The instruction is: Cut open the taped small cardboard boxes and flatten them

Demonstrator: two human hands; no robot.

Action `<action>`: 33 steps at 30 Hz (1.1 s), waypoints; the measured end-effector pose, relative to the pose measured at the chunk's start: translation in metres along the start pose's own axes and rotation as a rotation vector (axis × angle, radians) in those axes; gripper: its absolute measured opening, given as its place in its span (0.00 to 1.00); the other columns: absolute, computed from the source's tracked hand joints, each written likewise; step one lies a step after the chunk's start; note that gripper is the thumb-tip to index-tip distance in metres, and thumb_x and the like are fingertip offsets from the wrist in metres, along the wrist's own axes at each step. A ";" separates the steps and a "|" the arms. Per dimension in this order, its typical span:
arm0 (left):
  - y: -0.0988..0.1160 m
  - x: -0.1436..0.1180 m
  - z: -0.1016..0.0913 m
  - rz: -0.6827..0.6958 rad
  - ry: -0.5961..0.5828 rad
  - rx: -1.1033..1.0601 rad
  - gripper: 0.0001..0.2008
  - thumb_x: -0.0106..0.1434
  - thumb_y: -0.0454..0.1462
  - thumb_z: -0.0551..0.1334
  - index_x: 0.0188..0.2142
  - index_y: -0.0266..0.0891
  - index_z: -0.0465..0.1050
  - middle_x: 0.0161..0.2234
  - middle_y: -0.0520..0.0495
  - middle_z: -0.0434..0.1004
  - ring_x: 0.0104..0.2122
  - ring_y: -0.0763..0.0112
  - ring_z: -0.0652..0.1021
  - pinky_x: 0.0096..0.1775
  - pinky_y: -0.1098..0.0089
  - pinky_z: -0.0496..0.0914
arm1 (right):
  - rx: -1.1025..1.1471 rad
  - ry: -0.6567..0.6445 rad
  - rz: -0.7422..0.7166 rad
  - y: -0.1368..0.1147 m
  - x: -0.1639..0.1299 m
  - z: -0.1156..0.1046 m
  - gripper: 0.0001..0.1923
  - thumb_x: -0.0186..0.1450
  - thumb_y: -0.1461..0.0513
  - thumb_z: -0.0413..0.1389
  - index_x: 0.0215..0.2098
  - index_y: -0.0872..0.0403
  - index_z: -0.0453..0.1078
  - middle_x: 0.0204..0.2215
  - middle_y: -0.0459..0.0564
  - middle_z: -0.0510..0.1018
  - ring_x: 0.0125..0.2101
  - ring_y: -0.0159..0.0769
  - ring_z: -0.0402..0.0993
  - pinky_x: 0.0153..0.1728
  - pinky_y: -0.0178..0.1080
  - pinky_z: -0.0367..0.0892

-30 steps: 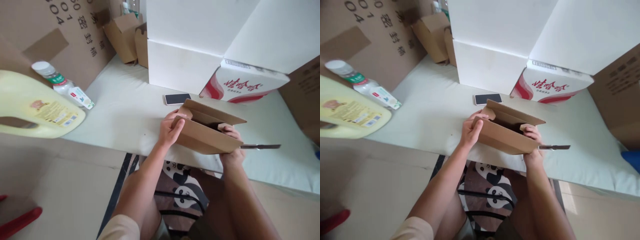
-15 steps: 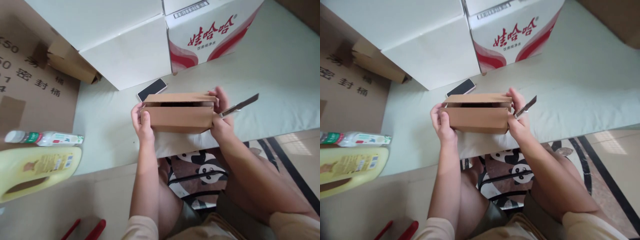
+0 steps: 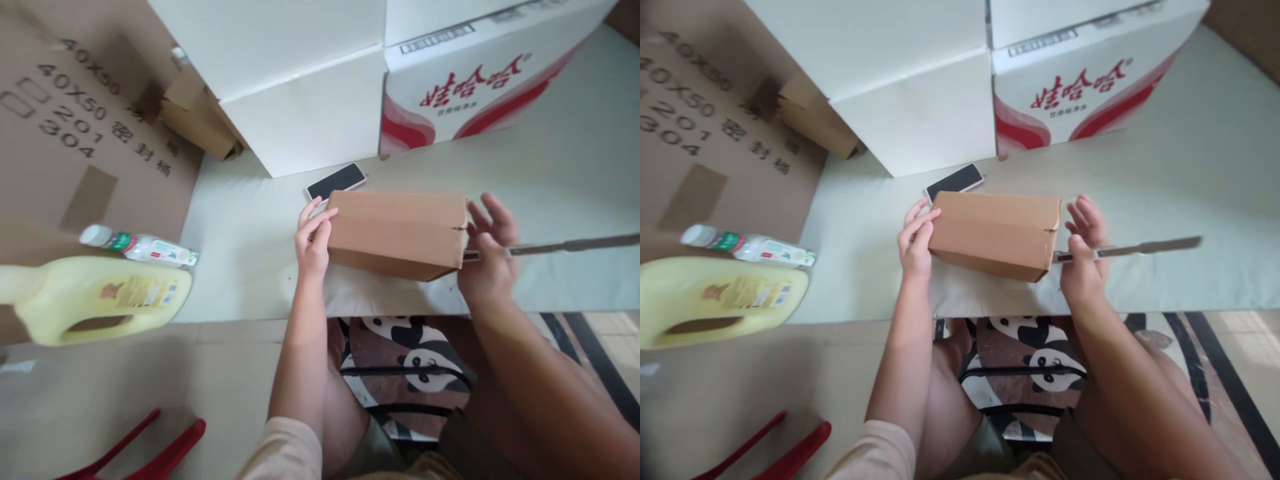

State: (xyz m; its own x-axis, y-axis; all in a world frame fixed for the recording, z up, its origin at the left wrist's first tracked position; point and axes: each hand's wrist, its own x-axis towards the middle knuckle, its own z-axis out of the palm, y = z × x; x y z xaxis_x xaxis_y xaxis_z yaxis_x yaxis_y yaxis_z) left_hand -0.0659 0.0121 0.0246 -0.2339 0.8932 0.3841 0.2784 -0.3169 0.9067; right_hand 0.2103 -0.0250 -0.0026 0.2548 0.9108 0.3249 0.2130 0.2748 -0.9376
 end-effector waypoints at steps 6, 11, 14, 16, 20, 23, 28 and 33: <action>-0.006 0.005 -0.021 -0.414 0.240 -0.375 0.13 0.64 0.43 0.63 0.43 0.41 0.81 0.61 0.43 0.74 0.61 0.58 0.72 0.58 0.60 0.69 | 0.265 -0.193 0.151 0.017 -0.010 0.014 0.24 0.70 0.48 0.50 0.62 0.40 0.67 0.63 0.50 0.73 0.63 0.52 0.69 0.64 0.60 0.63; -0.006 -0.012 -0.015 -0.723 -0.025 -0.501 0.19 0.65 0.50 0.63 0.51 0.44 0.77 0.42 0.47 0.82 0.34 0.67 0.79 0.27 0.73 0.69 | 0.246 -0.430 -0.069 0.002 -0.026 0.033 0.28 0.73 0.50 0.48 0.71 0.34 0.55 0.74 0.39 0.55 0.73 0.46 0.50 0.72 0.60 0.48; -0.006 -0.024 -0.008 -0.844 -0.221 -0.468 0.30 0.66 0.61 0.56 0.46 0.38 0.77 0.32 0.44 0.80 0.25 0.69 0.76 0.23 0.72 0.67 | 0.186 -0.397 -0.195 -0.018 -0.021 0.032 0.27 0.73 0.50 0.48 0.70 0.37 0.60 0.74 0.38 0.52 0.75 0.47 0.40 0.73 0.60 0.39; -0.005 -0.030 -0.004 -0.876 -0.320 -0.389 0.37 0.63 0.66 0.55 0.45 0.35 0.77 0.25 0.46 0.76 0.19 0.72 0.71 0.20 0.72 0.64 | 0.203 -0.391 -0.235 -0.033 -0.013 0.024 0.25 0.73 0.49 0.47 0.66 0.40 0.67 0.73 0.41 0.57 0.75 0.50 0.41 0.73 0.60 0.40; -0.002 -0.037 0.005 -0.902 -0.554 -0.273 0.46 0.59 0.72 0.49 0.51 0.36 0.76 0.25 0.45 0.78 0.18 0.70 0.73 0.18 0.72 0.58 | 0.226 -0.408 -0.262 -0.056 0.001 -0.001 0.25 0.72 0.46 0.47 0.56 0.44 0.77 0.66 0.46 0.70 0.73 0.54 0.48 0.72 0.62 0.45; 0.001 -0.040 0.015 -0.854 -0.737 -0.084 0.42 0.60 0.71 0.49 0.42 0.37 0.79 0.23 0.44 0.78 0.15 0.71 0.72 0.17 0.72 0.56 | 0.166 -0.402 -0.298 -0.058 0.007 -0.015 0.23 0.72 0.49 0.48 0.54 0.47 0.79 0.59 0.51 0.78 0.69 0.54 0.59 0.69 0.62 0.54; 0.012 -0.029 0.023 -0.495 -0.557 0.224 0.32 0.62 0.62 0.60 0.47 0.38 0.78 0.46 0.36 0.82 0.36 0.57 0.83 0.33 0.61 0.75 | 0.139 -0.432 -0.344 -0.047 0.010 -0.023 0.16 0.71 0.59 0.51 0.49 0.47 0.80 0.50 0.52 0.84 0.64 0.49 0.69 0.64 0.58 0.65; 0.036 -0.020 0.026 0.351 -0.275 0.314 0.27 0.70 0.56 0.54 0.54 0.40 0.76 0.61 0.37 0.73 0.66 0.49 0.66 0.64 0.44 0.62 | 0.101 -0.685 -0.491 -0.061 0.014 -0.021 0.17 0.65 0.66 0.53 0.48 0.48 0.78 0.50 0.50 0.84 0.60 0.47 0.73 0.62 0.57 0.67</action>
State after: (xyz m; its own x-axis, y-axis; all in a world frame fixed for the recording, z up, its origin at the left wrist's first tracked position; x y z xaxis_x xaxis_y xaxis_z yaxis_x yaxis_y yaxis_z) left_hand -0.0274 -0.0084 0.0448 0.1634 0.8147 0.5564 0.5708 -0.5381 0.6202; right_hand 0.2207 -0.0352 0.0623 -0.4787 0.6578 0.5815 0.0570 0.6842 -0.7270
